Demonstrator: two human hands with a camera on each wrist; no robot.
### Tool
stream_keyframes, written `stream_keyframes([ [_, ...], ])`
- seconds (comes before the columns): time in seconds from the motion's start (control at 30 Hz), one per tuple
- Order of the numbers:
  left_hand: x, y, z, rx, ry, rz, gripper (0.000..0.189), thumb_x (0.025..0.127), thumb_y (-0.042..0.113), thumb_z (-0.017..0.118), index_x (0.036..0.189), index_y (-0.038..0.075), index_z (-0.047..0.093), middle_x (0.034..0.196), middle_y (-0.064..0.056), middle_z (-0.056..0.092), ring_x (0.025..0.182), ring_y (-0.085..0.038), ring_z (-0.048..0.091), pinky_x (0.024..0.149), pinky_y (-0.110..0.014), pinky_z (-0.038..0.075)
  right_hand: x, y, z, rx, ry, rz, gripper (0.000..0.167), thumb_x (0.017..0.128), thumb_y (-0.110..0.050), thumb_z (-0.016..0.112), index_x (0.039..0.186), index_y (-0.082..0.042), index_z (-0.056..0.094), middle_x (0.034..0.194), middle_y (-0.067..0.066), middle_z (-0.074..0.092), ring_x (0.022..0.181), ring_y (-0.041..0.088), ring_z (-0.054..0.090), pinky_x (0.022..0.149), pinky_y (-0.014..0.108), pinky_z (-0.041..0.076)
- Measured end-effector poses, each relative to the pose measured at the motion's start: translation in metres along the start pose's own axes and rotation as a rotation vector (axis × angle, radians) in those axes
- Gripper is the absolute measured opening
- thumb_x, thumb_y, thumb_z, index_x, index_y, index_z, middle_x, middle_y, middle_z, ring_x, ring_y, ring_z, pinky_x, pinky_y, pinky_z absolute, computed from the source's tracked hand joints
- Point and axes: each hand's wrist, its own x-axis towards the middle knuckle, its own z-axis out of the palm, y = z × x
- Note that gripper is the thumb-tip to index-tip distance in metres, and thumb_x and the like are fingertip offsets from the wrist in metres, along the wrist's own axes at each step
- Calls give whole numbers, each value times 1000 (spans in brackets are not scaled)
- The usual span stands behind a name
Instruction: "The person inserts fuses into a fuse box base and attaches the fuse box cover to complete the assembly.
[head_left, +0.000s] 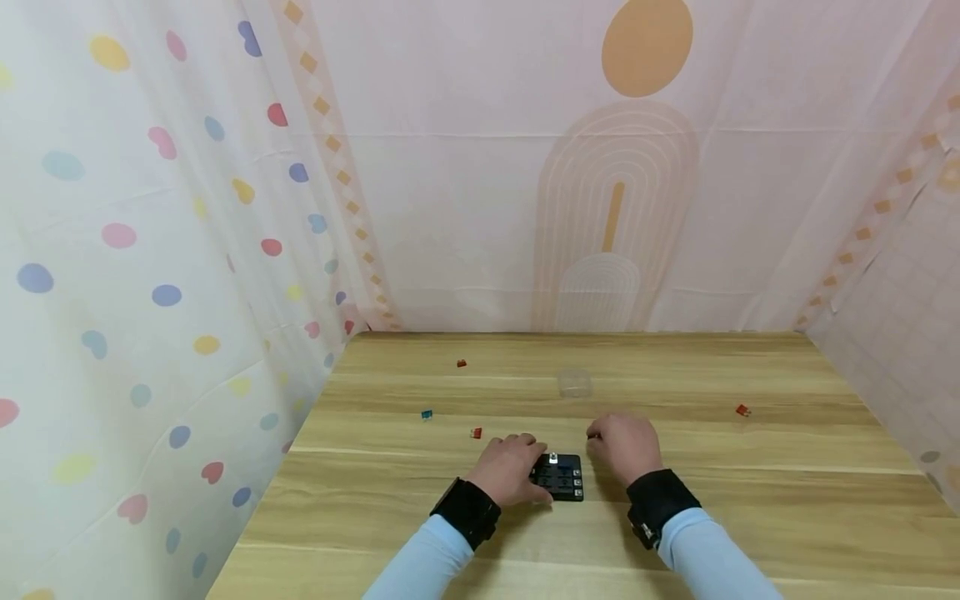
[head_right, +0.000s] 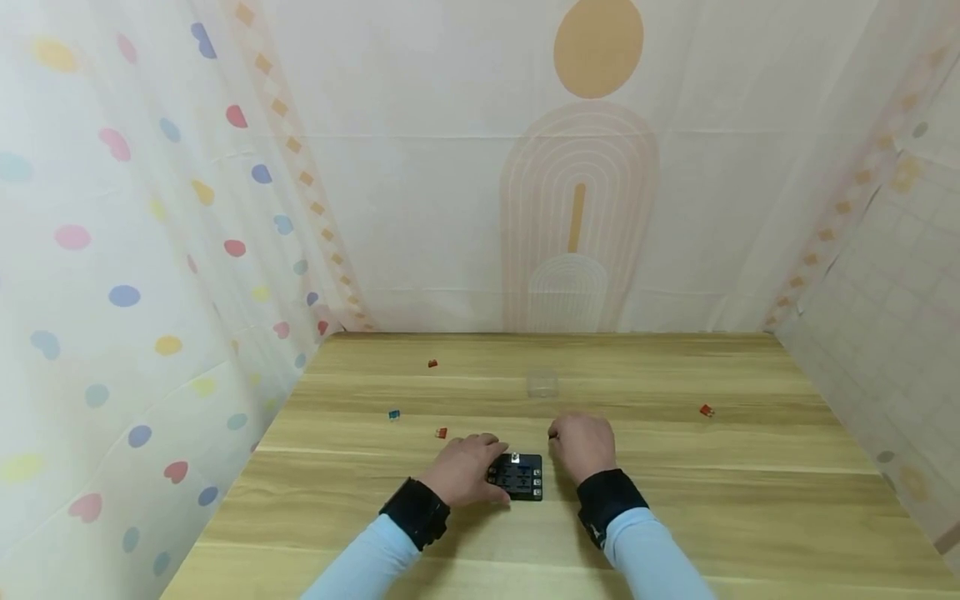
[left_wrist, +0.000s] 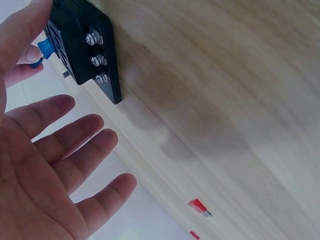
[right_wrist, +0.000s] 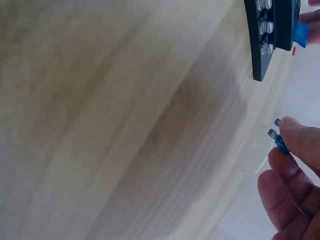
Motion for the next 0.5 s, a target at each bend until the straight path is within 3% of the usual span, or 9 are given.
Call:
stream_keyframes([
  [0.23, 2, 0, 1, 6, 11, 13, 77, 76, 59, 78, 136, 13, 60, 132, -6, 60, 118, -24, 57, 94, -43, 48, -9, -5, 0, -36, 11, -25, 4, 82, -13, 79, 86, -15, 79, 81, 0, 72, 78, 21, 68, 70, 45, 50],
  [0.5, 1, -1, 4, -3, 17, 19, 77, 76, 58, 79, 134, 12, 61, 131, -6, 61, 118, -24, 58, 94, -43, 48, -16, -13, -1, -43, 20, -46, 5, 81, -14, 81, 86, -15, 79, 80, -1, 71, 76, 19, 67, 68, 41, 47],
])
